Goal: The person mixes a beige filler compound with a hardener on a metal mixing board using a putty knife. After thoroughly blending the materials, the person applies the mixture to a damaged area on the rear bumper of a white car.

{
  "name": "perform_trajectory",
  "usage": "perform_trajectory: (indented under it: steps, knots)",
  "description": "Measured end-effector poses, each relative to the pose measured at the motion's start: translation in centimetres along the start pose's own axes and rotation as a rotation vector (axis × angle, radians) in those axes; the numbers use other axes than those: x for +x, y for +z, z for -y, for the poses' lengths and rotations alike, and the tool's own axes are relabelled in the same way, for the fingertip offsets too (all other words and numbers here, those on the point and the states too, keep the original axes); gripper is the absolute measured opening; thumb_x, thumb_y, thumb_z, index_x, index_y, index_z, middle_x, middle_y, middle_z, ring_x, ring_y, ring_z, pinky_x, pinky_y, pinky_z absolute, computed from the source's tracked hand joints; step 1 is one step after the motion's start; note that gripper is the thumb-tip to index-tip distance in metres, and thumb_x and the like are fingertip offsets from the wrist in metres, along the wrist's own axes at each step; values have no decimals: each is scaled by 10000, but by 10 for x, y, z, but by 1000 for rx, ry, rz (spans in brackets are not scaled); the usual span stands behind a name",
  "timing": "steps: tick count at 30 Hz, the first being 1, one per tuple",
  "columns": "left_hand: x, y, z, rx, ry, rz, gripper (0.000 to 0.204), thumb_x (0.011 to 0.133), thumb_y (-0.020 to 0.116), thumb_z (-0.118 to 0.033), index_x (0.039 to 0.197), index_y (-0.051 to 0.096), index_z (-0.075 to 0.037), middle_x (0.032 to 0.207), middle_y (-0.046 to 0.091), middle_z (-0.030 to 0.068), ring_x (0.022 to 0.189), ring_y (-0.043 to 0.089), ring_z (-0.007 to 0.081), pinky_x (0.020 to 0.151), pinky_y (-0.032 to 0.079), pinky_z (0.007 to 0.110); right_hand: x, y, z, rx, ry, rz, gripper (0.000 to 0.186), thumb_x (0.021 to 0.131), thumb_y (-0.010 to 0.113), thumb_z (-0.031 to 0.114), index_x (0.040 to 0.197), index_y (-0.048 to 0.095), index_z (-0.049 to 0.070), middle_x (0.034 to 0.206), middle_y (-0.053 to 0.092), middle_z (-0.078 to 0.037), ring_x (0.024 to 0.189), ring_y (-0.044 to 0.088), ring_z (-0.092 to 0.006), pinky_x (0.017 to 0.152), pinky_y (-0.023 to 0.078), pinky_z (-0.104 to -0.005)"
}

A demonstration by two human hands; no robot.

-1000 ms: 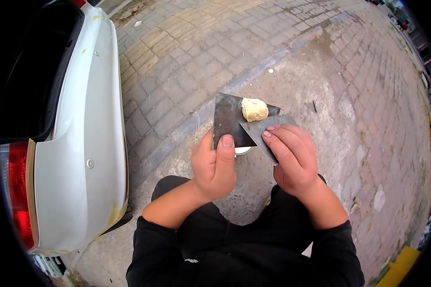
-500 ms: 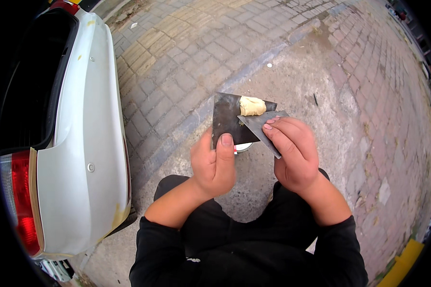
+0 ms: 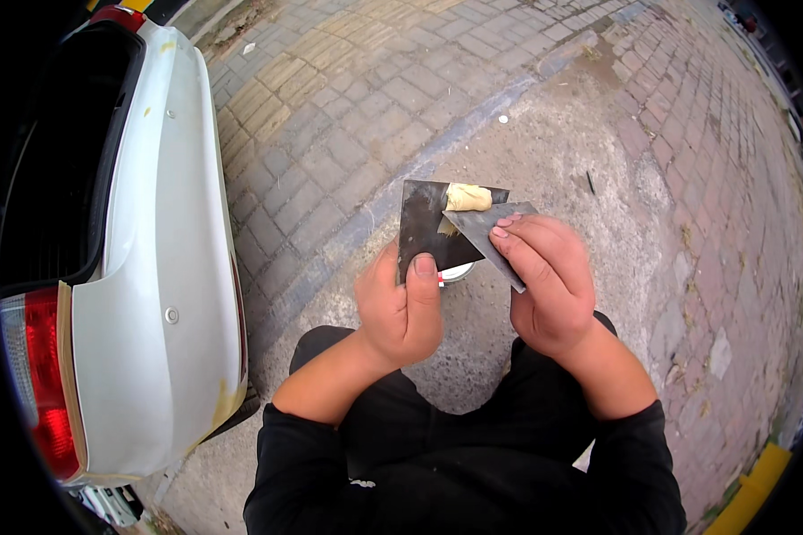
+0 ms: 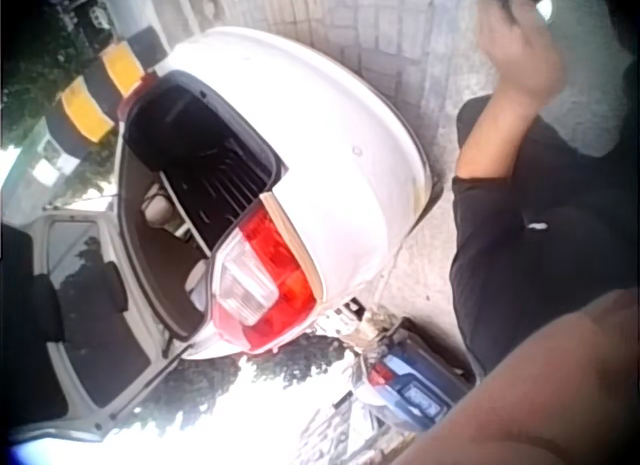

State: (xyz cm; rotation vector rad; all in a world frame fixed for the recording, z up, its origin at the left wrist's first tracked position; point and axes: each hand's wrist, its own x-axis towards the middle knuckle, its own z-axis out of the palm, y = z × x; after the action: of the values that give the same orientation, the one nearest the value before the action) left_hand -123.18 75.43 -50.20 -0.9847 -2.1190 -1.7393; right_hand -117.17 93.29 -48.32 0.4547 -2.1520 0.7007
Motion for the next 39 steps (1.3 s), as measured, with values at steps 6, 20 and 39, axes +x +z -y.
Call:
perform_trajectory:
  steps: [6, 20, 39]
  knots:
    - [-3, -1, 4, -27, -26, -4, 250, 976, 466, -66, 1104, 584, 113, 866, 652, 170, 686, 631, 244, 635, 491, 313, -2, -2, 1, 32, 33, -16, 396, 673, 627, -94, 1069, 630, -80, 1022, 631, -181, 923, 624, -355, 812, 529, -425]
    - [-2, -4, 3, 26, -35, 16, 259, 946, 500, -44, 1128, 578, 122, 895, 649, 210, 691, 643, 272, 628, 502, 325, 2, 0, 4, 77, 43, 46, 372, 676, 623, -110, 1046, 641, -82, 1018, 636, -180, 919, 635, -345, 816, 530, -414]
    - [-8, 2, -4, 2, -20, -30, 214, 952, 471, -29, 1006, 628, 107, 898, 637, 208, 669, 627, 299, 606, 493, 341, 2, -2, 1, 37, 52, -32, 407, 670, 604, -128, 1072, 642, -71, 1029, 642, -171, 943, 629, -340, 828, 523, -405]
